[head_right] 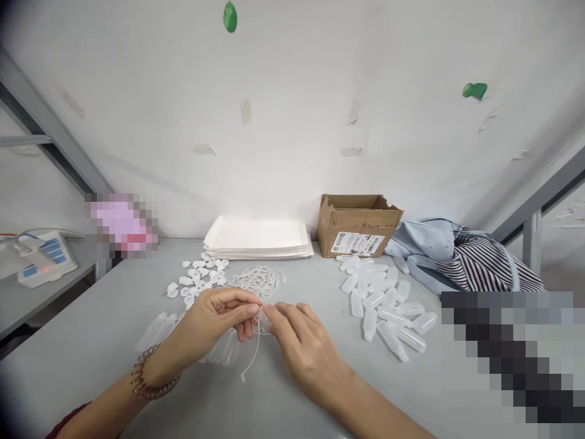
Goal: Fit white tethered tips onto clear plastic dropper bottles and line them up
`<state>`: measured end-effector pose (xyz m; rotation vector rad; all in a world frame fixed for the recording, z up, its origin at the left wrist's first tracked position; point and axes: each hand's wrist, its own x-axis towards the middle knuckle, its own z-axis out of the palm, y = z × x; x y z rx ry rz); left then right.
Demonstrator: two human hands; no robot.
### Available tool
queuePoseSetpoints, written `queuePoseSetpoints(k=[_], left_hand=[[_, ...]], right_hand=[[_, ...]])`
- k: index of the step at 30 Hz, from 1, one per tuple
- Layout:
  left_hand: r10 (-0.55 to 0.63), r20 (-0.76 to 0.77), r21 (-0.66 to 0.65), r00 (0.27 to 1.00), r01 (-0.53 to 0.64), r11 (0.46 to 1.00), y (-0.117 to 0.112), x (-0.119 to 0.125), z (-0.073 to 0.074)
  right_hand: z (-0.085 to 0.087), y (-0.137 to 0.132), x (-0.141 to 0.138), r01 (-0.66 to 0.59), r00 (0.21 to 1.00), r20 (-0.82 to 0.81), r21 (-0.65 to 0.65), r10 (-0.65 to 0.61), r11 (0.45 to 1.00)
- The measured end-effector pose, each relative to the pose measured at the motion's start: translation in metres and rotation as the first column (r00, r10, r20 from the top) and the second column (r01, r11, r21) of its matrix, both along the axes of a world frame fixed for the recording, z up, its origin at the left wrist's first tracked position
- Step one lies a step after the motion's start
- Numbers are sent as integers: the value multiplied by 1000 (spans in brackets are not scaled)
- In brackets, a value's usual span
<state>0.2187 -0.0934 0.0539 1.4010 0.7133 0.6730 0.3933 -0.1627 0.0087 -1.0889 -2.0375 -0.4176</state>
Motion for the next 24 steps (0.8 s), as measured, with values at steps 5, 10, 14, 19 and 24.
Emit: queuePoseSetpoints(k=[5, 10, 14, 19, 24], left_hand=[[-2, -59, 120, 998, 9, 993, -2, 1, -1], [34, -79, 130, 996, -23, 991, -7, 3, -9], [50, -114, 162, 992, -31, 986, -11, 7, -11], [88, -246, 520, 965, 55, 852, -11, 5, -9], [184, -251, 812, 951, 103, 574, -13, -1, -12]], right_hand=[[0, -1, -1, -46, 989, -144, -88, 33, 995], [-3, -3, 0, -134, 931, -364, -238, 39, 962], [2, -5, -1, -300, 826, -562, -377, 41, 876], [12, -2, -2, -650, 517, -840, -511, -165, 563], [16, 3, 2, -858, 172, -926, -308, -337, 410]])
